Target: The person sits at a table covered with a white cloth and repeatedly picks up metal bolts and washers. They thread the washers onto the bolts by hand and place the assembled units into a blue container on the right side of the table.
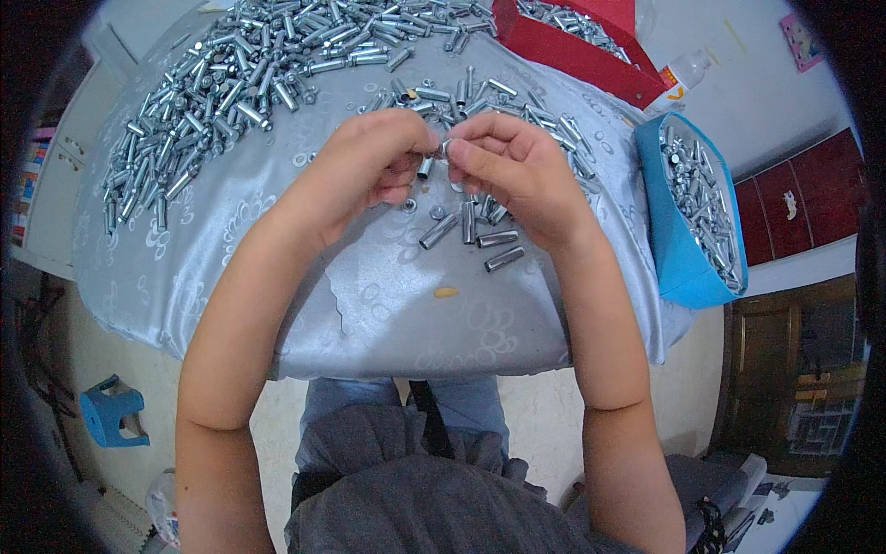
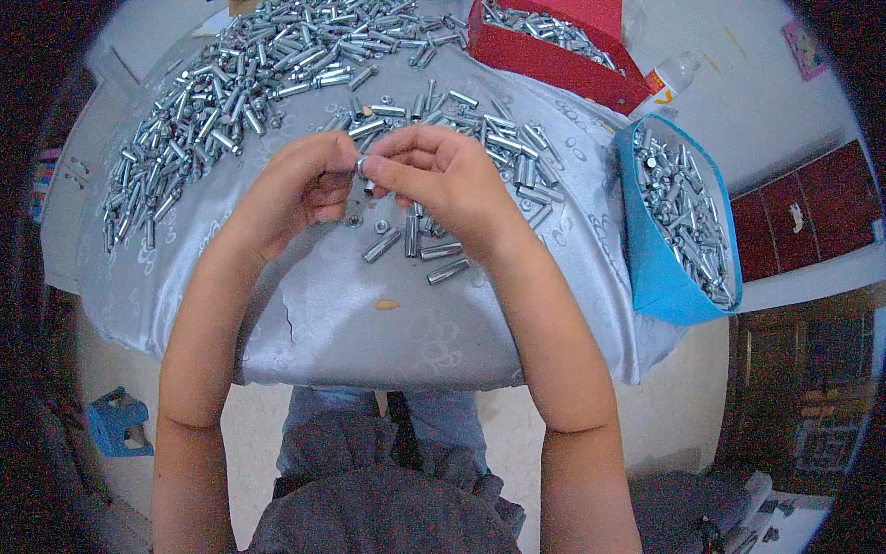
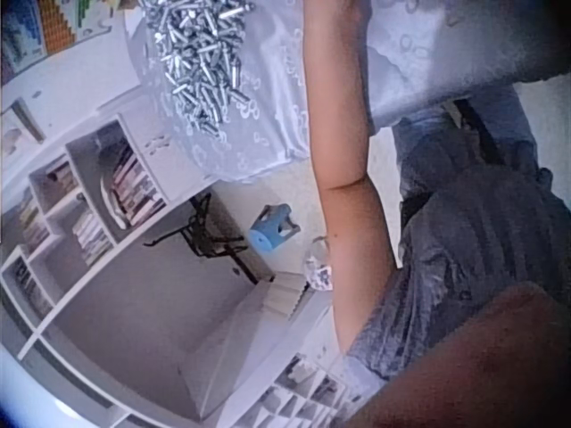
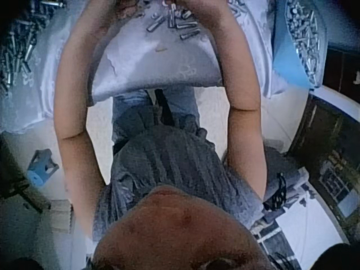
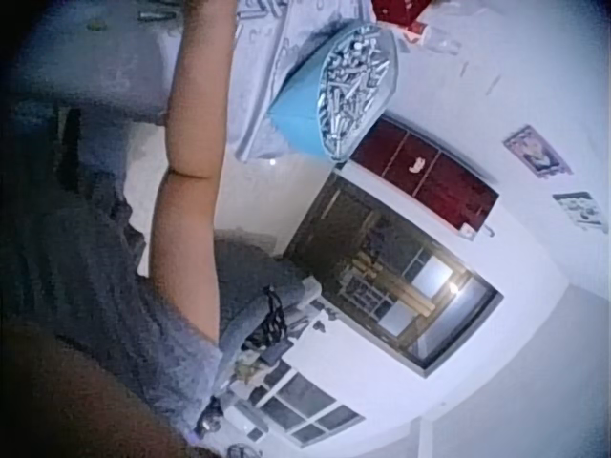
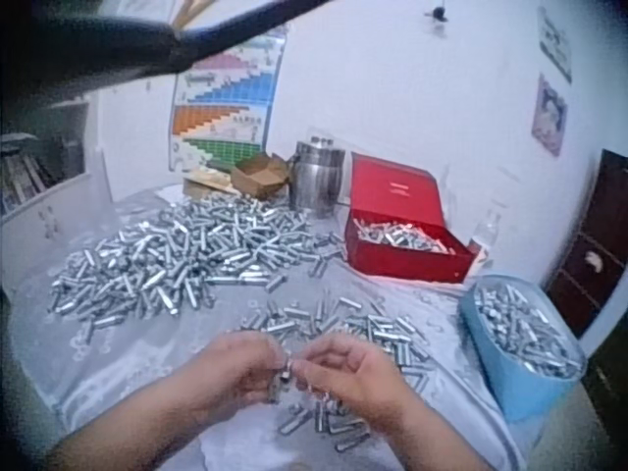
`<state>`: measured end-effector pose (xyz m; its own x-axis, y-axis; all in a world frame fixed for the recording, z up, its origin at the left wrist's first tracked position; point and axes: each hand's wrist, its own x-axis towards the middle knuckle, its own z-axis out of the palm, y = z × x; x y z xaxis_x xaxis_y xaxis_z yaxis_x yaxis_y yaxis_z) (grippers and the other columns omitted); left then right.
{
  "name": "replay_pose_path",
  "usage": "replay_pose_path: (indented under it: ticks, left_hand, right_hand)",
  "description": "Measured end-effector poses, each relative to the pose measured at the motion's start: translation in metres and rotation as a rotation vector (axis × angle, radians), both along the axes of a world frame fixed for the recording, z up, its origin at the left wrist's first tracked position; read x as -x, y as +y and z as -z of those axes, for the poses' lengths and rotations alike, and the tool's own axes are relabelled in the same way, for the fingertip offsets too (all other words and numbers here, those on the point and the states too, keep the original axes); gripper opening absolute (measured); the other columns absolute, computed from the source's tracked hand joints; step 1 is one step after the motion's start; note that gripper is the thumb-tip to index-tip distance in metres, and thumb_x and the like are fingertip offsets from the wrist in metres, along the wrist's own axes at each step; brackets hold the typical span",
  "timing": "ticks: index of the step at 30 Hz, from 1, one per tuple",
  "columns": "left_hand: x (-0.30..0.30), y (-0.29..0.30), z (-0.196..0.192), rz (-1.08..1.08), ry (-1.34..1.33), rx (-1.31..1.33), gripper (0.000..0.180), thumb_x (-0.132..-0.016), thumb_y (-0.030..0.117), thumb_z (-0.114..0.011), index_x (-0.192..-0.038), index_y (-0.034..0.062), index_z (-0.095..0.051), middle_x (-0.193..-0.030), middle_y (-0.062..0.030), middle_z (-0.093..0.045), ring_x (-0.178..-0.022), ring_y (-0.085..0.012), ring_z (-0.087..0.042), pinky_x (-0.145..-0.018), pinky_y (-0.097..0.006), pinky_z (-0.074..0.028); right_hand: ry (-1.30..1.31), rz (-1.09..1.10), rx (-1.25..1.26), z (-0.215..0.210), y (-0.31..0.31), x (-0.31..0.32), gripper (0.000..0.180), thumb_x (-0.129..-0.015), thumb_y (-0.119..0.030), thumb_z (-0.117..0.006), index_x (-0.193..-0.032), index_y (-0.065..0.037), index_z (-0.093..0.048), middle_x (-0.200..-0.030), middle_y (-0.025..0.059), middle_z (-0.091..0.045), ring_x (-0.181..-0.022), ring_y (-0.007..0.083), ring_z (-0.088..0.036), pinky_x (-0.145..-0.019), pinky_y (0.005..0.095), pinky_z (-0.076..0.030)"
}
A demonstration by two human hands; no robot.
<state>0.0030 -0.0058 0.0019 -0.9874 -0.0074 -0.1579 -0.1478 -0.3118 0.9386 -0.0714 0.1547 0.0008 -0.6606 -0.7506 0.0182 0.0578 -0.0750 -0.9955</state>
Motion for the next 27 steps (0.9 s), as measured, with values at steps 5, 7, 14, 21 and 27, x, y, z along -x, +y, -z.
replay_pose_path:
  ticks: [5, 7, 14, 21, 27]
  left_hand:
    - [0.002, 0.000, 0.002, 0.016, -0.002, -0.058, 0.014, -0.075, 0.016, -0.052, -0.065, 0.0099, -0.044, -0.055, 0.0049, -0.033, -0.047, -0.0051, -0.029, -0.043, -0.020, -0.024]
    - [0.001, 0.002, 0.001, 0.027, -0.006, -0.122, 0.014, -0.075, 0.015, -0.052, -0.065, 0.0100, -0.044, -0.055, 0.0052, -0.032, -0.047, -0.0047, -0.028, -0.043, -0.020, -0.024]
    - [0.003, -0.006, 0.007, 0.221, 0.008, -0.195, 0.012, -0.076, 0.013, -0.049, -0.066, 0.0096, -0.044, -0.056, 0.0057, -0.031, -0.047, -0.0040, -0.027, -0.043, -0.019, -0.022]
    - [0.000, -0.006, 0.005, 0.298, 0.004, -0.350, 0.012, -0.079, 0.015, -0.054, -0.072, 0.0081, -0.047, -0.056, 0.0056, -0.032, -0.048, -0.0038, -0.028, -0.043, -0.019, -0.023]
    - [-0.001, 0.000, -0.002, 0.217, 0.104, -0.361, 0.016, -0.086, 0.023, -0.052, -0.086, 0.0074, -0.048, -0.061, 0.0052, -0.034, -0.052, -0.0037, -0.031, -0.046, -0.018, -0.027]
  right_hand:
    - [-0.051, -0.020, -0.042, -0.001, 0.002, -0.001, 0.019, -0.077, -0.016, -0.063, -0.089, -0.002, -0.059, -0.072, 0.0023, -0.059, -0.059, 0.0060, -0.053, -0.046, 0.0165, -0.038]
    - [-0.065, -0.032, -0.049, -0.004, 0.003, -0.002, 0.019, -0.077, -0.016, -0.064, -0.089, -0.002, -0.059, -0.071, 0.0018, -0.058, -0.057, 0.0059, -0.052, -0.044, 0.0168, -0.037]
    - [0.013, -0.110, -0.071, -0.009, 0.006, -0.003, 0.019, -0.076, -0.014, -0.064, -0.090, -0.003, -0.057, -0.068, 0.0014, -0.057, -0.055, 0.0058, -0.051, -0.044, 0.0170, -0.036]
    - [-0.005, -0.125, 0.023, -0.011, 0.006, -0.005, 0.025, -0.076, -0.015, -0.064, -0.096, -0.003, -0.055, -0.073, 0.0018, -0.056, -0.058, 0.0065, -0.051, -0.045, 0.0179, -0.037]
    - [-0.057, 0.014, 0.164, -0.005, 0.000, -0.006, 0.026, -0.080, -0.013, -0.059, -0.103, -0.001, -0.054, -0.078, 0.0046, -0.058, -0.064, 0.0096, -0.054, -0.054, 0.0198, -0.043]
